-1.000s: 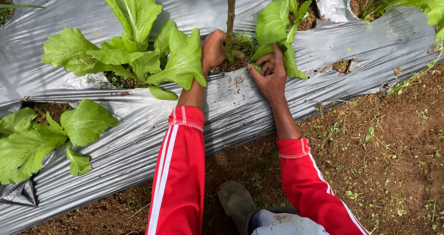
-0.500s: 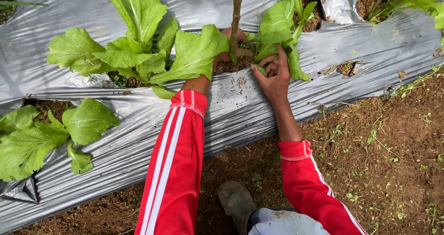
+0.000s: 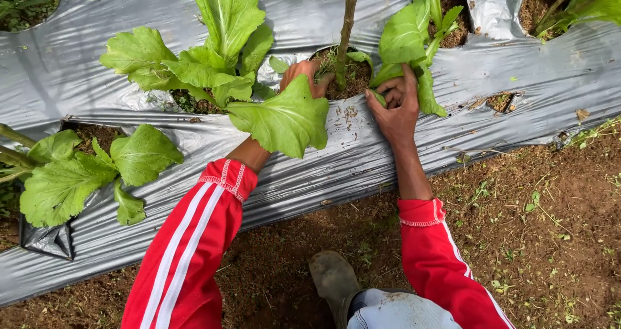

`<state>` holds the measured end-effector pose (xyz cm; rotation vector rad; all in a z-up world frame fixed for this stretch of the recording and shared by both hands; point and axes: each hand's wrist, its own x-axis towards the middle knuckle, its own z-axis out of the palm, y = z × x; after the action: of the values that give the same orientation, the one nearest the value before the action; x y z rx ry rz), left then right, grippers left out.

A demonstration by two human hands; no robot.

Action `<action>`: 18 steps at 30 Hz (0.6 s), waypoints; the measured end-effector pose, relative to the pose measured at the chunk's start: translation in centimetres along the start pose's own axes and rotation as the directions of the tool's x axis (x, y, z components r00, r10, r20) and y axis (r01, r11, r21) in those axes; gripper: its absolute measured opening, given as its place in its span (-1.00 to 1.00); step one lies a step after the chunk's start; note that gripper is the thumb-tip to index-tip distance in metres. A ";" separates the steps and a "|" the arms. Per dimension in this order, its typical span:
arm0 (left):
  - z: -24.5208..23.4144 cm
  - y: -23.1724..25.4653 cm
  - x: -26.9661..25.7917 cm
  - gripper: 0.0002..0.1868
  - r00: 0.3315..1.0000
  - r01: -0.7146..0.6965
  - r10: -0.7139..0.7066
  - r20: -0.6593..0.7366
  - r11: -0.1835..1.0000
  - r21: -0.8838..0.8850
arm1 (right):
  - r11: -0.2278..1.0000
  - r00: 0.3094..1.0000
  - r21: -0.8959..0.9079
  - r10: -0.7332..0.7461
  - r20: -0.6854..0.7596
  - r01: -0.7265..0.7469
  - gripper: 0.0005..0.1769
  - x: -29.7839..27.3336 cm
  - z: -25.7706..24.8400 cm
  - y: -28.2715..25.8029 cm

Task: The person weeds around leafy green plants growing through holes in a plastic mulch sheet. They pull weeds by hand from the soil and discard them on the ground between rows.

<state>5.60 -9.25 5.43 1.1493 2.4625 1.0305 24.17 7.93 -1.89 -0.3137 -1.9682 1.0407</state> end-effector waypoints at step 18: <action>-6.7 -2.9 -21.2 -0.54 0.956 0.216 -0.140 0.258 0.930 -0.298 | 0.991 0.994 -0.072 -0.109 0.012 0.109 0.04 -1.6 0.6 -1.1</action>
<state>14.84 -29.67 6.59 0.8674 2.0748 1.1216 24.83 6.02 -2.14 -0.2388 -2.0105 0.9040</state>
